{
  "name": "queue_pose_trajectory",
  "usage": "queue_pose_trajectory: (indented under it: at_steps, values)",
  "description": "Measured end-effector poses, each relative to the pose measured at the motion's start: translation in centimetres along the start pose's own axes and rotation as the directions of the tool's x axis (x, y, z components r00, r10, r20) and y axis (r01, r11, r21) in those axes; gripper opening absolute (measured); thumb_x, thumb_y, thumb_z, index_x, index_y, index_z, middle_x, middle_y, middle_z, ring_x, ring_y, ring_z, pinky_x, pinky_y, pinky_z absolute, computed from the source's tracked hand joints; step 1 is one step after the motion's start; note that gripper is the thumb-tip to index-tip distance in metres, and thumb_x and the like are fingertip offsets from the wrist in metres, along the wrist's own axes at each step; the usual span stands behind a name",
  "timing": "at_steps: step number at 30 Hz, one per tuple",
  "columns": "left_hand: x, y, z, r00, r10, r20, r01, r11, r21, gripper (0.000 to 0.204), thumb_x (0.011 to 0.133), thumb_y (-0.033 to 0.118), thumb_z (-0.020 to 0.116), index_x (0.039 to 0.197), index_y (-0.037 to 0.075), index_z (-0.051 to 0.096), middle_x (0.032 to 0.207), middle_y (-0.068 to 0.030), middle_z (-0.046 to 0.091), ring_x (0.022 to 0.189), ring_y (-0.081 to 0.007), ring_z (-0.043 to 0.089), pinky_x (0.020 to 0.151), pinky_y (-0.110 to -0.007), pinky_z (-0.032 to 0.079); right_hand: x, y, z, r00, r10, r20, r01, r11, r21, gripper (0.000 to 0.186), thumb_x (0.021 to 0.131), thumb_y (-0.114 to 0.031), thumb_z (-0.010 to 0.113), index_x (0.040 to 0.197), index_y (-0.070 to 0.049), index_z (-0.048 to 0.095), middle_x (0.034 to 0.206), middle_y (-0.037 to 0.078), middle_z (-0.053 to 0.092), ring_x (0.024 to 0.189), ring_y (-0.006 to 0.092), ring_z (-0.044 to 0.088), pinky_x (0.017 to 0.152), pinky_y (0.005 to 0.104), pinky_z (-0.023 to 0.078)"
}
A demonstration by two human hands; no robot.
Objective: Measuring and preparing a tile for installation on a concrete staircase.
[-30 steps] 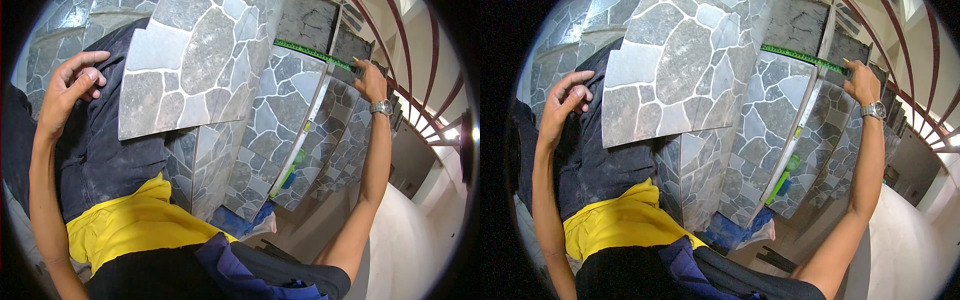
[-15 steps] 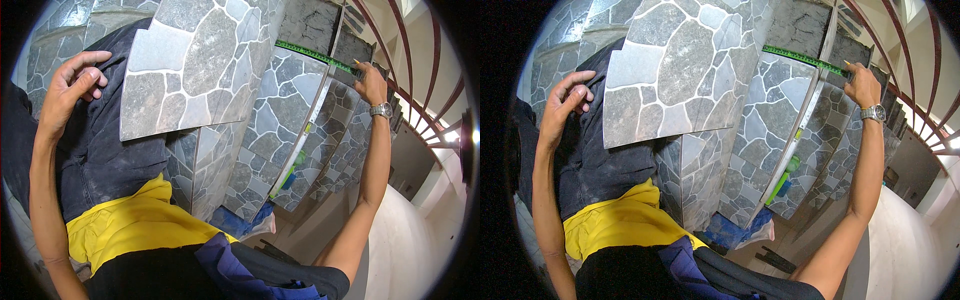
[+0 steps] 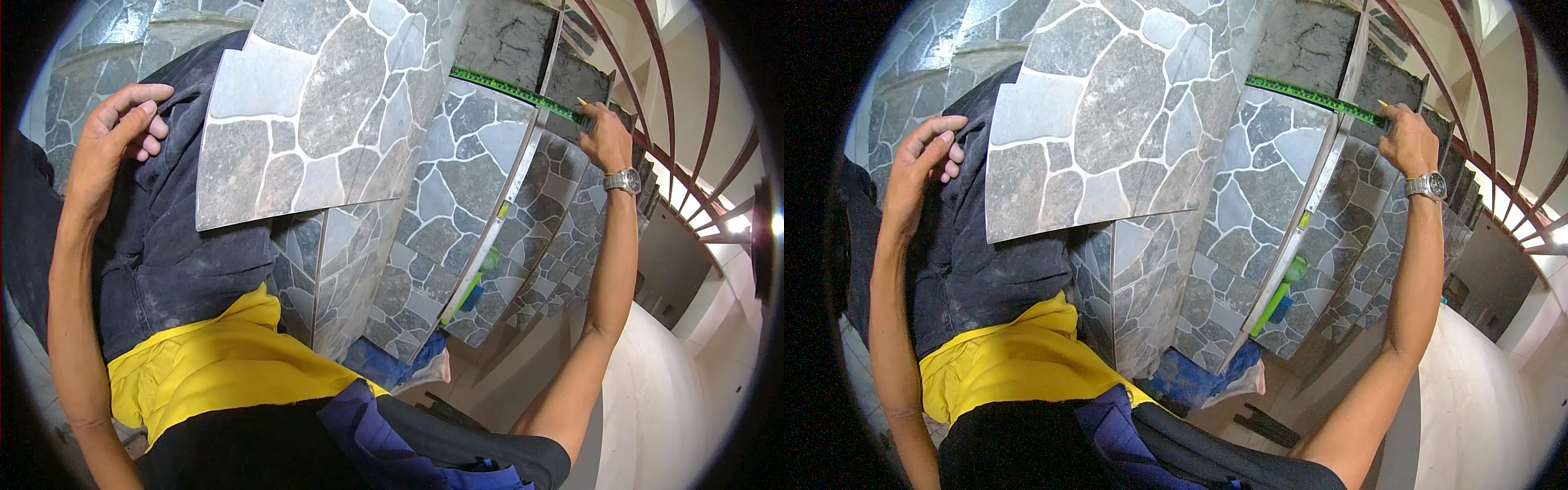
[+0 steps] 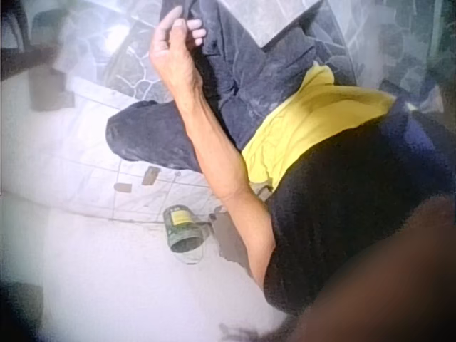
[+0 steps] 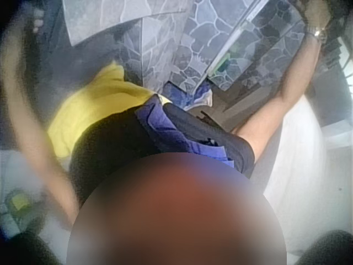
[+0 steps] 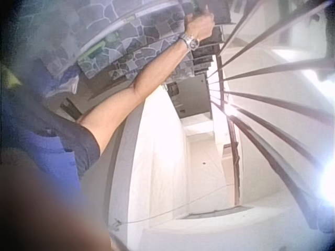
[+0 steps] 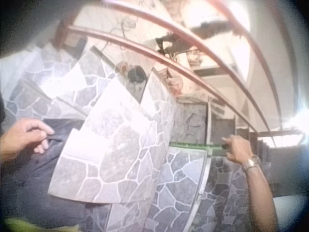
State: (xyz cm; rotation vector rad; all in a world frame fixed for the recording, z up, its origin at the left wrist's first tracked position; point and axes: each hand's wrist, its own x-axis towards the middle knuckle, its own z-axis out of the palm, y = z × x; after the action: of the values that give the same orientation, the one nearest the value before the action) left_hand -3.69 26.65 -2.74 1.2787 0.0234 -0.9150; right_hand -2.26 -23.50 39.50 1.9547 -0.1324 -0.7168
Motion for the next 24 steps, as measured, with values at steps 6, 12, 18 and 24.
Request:
queue_pose_trajectory:
  at_steps: [6,12,18,24]
  values:
    - [0.2,-0.2,-0.1,1.000,0.004,-0.006,-0.005,0.999,-0.051,0.031,0.104,0.028,0.058,0.126,0.007,0.066,0.084,0.0045,0.063,0.072,-0.0021,0.055,0.067,-0.019,0.042,0.0,0.3,0.2,0.999,-0.028,-0.024,0.029,0.999,0.025,0.043,0.075,-0.016,0.073,0.118,-0.017,0.071,0.114,0.007,0.069,0.107,0.0322,0.067,0.089,0.0458,0.057]
    - [0.2,0.2,0.1,0.999,-0.008,-0.037,0.007,1.000,-0.028,0.030,0.104,0.027,0.058,0.125,0.006,0.066,0.082,0.0037,0.063,0.072,-0.0033,0.055,0.067,-0.019,0.043,0.8,1.1,-0.4,1.000,0.001,-0.028,0.000,1.000,0.032,0.044,0.074,-0.017,0.075,0.118,-0.017,0.071,0.114,0.007,0.069,0.107,0.0318,0.067,0.089,0.0463,0.057]
    - [0.2,0.4,0.2,1.000,0.001,-0.026,-0.002,0.998,-0.056,0.030,0.103,0.027,0.058,0.123,0.006,0.066,0.081,0.0027,0.062,0.072,-0.0038,0.055,0.066,-0.019,0.043,5.1,4.8,-1.5,0.966,0.069,-0.251,-0.098,0.990,-0.104,0.047,0.076,-0.021,0.075,0.123,-0.019,0.069,0.114,0.009,0.070,0.109,0.0330,0.066,0.090,0.0489,0.056]
    - [0.0,0.4,0.0,0.999,-0.020,-0.046,0.017,0.998,-0.065,0.029,0.103,0.026,0.058,0.122,0.005,0.066,0.081,0.0023,0.062,0.072,-0.0042,0.055,0.066,-0.020,0.043,9.7,4.3,-2.5,0.934,0.073,-0.349,-0.127,0.983,-0.135,0.048,0.079,-0.018,0.074,0.126,-0.022,0.069,0.114,0.007,0.070,0.109,0.0324,0.064,0.088,0.0485,0.058]
